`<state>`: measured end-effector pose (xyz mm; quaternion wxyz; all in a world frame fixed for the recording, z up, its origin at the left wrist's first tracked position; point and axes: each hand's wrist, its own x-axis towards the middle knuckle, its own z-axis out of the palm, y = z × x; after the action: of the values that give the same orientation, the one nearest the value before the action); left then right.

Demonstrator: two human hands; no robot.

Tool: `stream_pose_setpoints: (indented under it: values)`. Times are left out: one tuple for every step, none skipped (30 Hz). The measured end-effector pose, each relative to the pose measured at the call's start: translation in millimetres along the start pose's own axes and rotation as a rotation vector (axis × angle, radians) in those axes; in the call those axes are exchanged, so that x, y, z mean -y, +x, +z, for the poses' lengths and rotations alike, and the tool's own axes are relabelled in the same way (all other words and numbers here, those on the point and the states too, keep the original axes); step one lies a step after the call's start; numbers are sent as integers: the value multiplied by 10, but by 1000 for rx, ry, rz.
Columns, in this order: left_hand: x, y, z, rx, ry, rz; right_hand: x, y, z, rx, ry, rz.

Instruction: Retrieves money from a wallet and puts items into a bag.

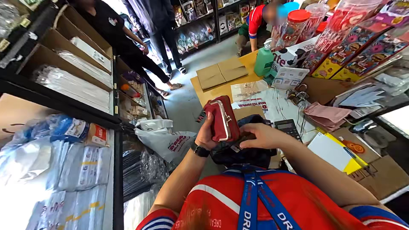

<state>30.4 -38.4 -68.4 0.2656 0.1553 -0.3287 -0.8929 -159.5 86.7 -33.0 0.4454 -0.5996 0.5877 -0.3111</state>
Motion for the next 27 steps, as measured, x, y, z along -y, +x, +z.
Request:
stream_pose_setpoints:
  values:
    - [-9,5,-13,30,17,-8,-31,70,21,28,85,13]
    - [-12,5,-41,92,36,-34,-92,154,18,-12,224,14]
    - [-6,3,-78,181,58,-76,-162,253,-5,-67,348,6]
    - [3,-1,-108,291,80,-126,-194,341,-42,-93,421,-15]
    - [14,-12,-108,401,116,-167,-185,411,-74,-87,458,-39]
    - [25,-27,-91,483,164,-200,-146,467,-95,-45,451,-79]
    - [32,-41,-68,548,203,-233,-107,511,-120,13,426,-140]
    - [43,-51,-53,589,223,-268,-92,537,-165,88,391,-219]
    - [56,-63,-47,609,231,-298,-97,547,-216,168,337,-304]
    - [65,-78,-52,614,234,-323,-91,533,-268,250,267,-343]
    - [67,-95,-71,613,232,-348,-77,502,-339,354,198,-320]
    - [67,-116,-97,600,236,-373,-53,458,-403,426,122,-256]
    - [69,-144,-128,584,251,-397,-38,415,-434,442,60,-183]
    - [74,-177,-162,561,265,-418,-50,386,-446,441,12,-123]
    - [76,-205,-196,535,281,-434,-104,371,-449,427,-54,-96]
    - [76,-228,-224,497,302,-447,-139,366,-452,404,-139,-88]
    - [76,-249,-240,445,322,-450,-136,357,-445,361,-236,-107]
    - [76,-271,-244,374,331,-444,-50,321,-437,323,-361,-107]
    - [80,-290,-246,288,326,-432,81,260,-414,284,-503,-105]
    - [88,-305,-245,191,307,-411,231,172,-374,247,-630,-95]
    - [100,-307,-244,102,273,-386,377,72,-317,213,-744,-83]
    - [114,-297,-246,45,232,-352,495,-14,-236,192,-835,-75]
    - [133,-281,-245,17,185,-315,587,-79,-124,188,-884,-82]
    - [160,-265,-226,0,142,-281,686,-125,9,226,-916,-69]
    - [199,-242,-185,-38,103,-241,815,-146,144,319,-934,-7]
    - [244,-213,-149,-94,51,-194,920,-152,281,414,-954,53]
    - [280,-174,-132,-147,-14,-142,985,-135,399,486,-987,101]
